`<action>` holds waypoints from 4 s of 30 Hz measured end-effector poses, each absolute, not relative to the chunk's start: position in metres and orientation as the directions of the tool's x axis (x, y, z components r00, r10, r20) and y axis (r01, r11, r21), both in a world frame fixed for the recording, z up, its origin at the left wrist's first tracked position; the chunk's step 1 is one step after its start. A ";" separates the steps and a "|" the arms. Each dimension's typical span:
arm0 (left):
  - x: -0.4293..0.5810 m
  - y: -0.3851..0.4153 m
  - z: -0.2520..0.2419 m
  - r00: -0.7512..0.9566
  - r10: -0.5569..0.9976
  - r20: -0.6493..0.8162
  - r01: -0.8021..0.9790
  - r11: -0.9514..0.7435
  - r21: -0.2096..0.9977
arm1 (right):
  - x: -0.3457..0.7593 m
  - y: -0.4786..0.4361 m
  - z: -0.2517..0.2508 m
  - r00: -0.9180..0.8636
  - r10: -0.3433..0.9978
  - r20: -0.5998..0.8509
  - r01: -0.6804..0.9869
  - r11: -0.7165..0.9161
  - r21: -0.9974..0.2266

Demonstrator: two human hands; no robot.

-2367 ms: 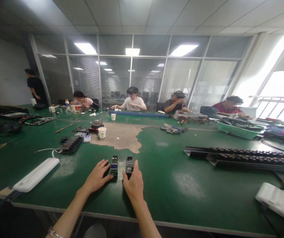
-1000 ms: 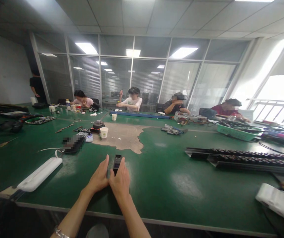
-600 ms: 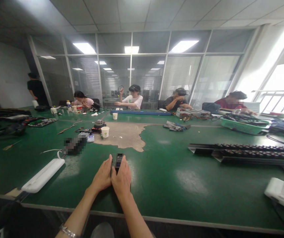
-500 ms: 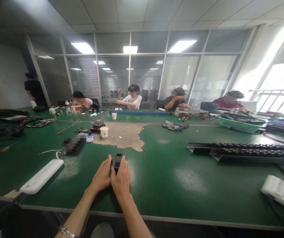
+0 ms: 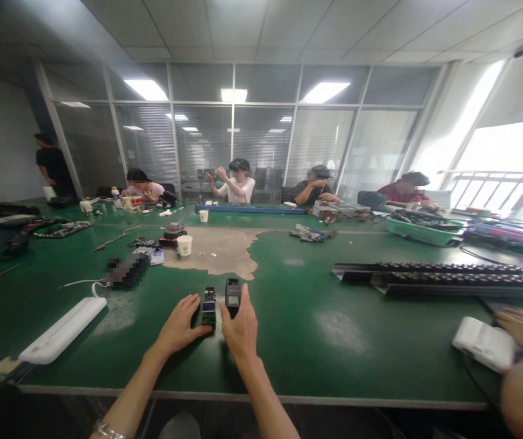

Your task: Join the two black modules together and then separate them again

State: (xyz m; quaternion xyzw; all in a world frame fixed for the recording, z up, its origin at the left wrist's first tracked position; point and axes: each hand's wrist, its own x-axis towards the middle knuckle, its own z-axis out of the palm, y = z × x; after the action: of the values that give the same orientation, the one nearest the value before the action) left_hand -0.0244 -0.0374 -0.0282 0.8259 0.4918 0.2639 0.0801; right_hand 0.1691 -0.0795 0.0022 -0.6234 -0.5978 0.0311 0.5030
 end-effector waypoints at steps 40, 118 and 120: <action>-0.026 -0.041 -0.031 0.324 0.866 0.381 0.740 -0.483 0.468 | 0.129 -0.089 0.025 0.185 0.812 0.554 0.708 0.281 -0.648; -0.026 -0.041 -0.025 0.358 0.872 0.335 0.764 -0.479 0.433 | 0.183 -0.088 -0.011 0.233 0.810 0.537 0.788 0.166 -0.593; -0.027 -0.041 -0.027 0.355 0.876 0.327 0.762 -0.474 0.441 | 0.174 -0.087 0.003 0.248 0.814 0.525 0.758 0.175 -0.628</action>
State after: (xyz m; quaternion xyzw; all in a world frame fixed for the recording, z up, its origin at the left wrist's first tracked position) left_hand -0.0269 -0.0408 -0.0269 0.8162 0.5016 0.2661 0.1069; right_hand 0.1738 -0.0873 0.0031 -0.6417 -0.6124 0.0304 0.4607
